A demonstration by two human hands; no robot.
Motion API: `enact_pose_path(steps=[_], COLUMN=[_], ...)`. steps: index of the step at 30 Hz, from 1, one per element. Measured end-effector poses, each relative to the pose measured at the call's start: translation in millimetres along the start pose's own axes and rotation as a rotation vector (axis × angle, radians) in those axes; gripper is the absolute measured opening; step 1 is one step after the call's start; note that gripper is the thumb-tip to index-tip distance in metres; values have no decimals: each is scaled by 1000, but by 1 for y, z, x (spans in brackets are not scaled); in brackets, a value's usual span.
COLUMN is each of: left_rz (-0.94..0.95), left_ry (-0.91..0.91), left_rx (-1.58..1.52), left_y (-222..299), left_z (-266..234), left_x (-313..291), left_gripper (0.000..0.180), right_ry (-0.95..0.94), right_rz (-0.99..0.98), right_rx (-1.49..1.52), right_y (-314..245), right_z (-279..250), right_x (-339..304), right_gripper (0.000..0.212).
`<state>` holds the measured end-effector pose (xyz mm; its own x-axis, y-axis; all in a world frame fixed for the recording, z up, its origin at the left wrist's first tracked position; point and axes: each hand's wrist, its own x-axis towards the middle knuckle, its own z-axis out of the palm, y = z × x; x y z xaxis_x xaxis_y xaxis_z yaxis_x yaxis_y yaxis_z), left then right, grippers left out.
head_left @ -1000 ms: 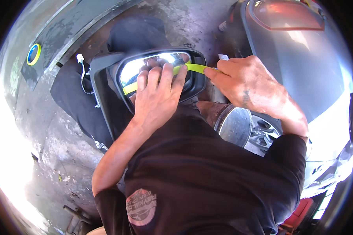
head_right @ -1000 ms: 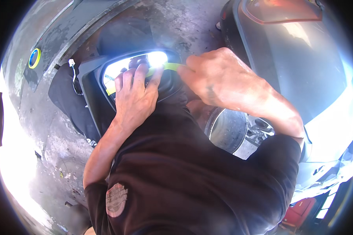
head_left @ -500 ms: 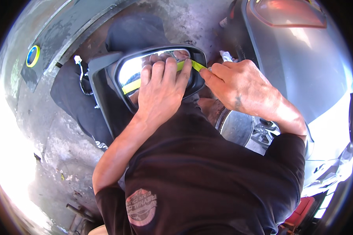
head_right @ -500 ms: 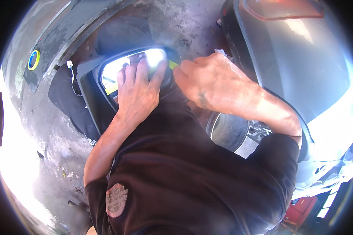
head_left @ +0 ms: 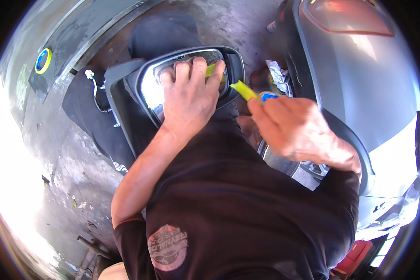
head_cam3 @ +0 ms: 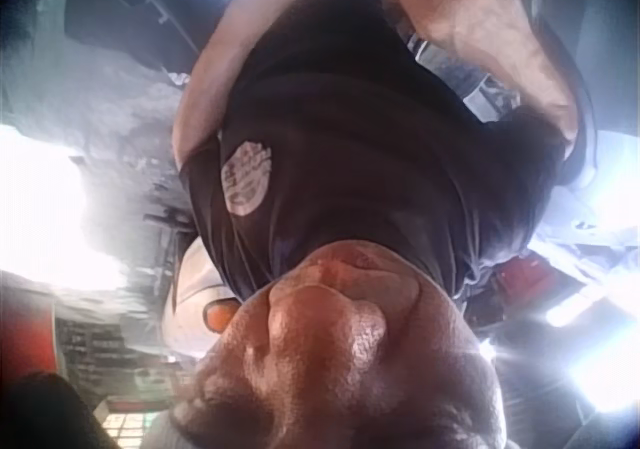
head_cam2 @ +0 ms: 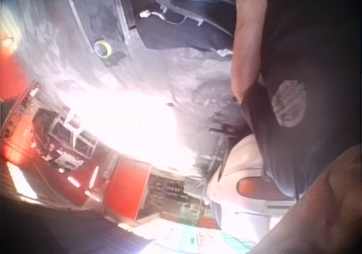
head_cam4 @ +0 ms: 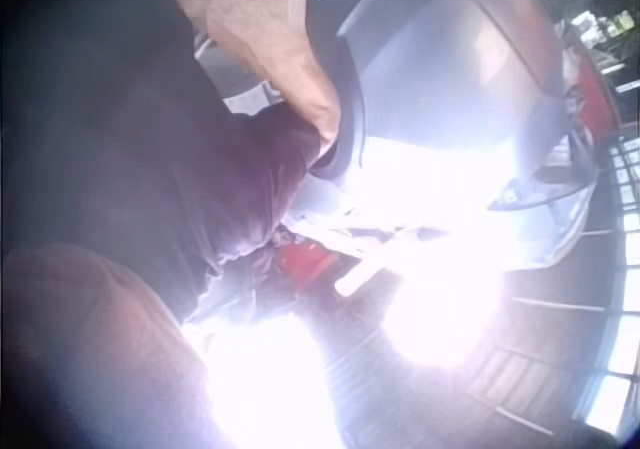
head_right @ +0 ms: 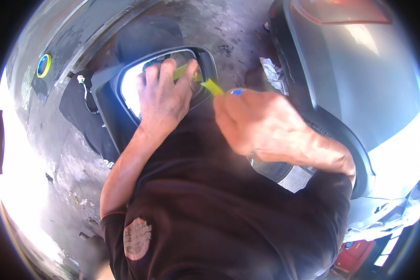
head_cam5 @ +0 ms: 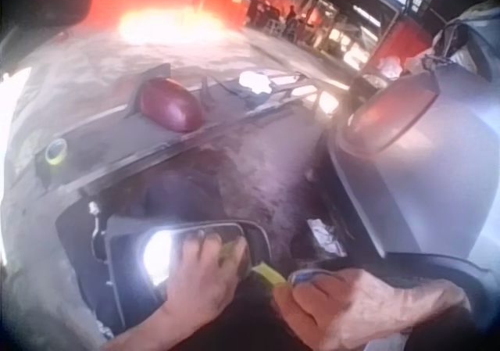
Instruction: The person applies strips of bright green tape to the reflective surface of a car side mirror. They smooth each strip and continue layering tape until the mirror is fully covered.
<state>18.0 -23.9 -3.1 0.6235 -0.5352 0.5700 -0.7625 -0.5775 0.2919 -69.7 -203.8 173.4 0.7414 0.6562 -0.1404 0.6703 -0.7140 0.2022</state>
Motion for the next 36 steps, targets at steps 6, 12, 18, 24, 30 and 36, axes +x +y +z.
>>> enact_pose_path(steps=[6, 12, 18, 24, 30, 36], left_rz=[-2, -16, 50, -265, -884, -875], left_ry=[-35, -46, -101, 73, -216, -178], left_rx=[-56, -18, -34, -680, -1653, -1793], left_y=[1, 5, 5, -7, -9, -10], left_z=[-17, -26, -28, -57, -65, -63], left_x=[-4, -12, -13, -34, -20, -29], left_gripper=[50, 47, 43, 31, 28, 18], right_ry=[295, 481, 455, 374, 324, 264], right_rz=[198, 427, 341, 230, 80, 16], right_rx=[167, 650, 764, 733, 748, 729], right_y=[24, 29, 30, 29, 26, 25], right_z=[4, 16, 26, 9, 4, 4], right_x=[0, -8, -3, 1, 13, 26], right_gripper=[36, 40, 37, 38, 39, 40])
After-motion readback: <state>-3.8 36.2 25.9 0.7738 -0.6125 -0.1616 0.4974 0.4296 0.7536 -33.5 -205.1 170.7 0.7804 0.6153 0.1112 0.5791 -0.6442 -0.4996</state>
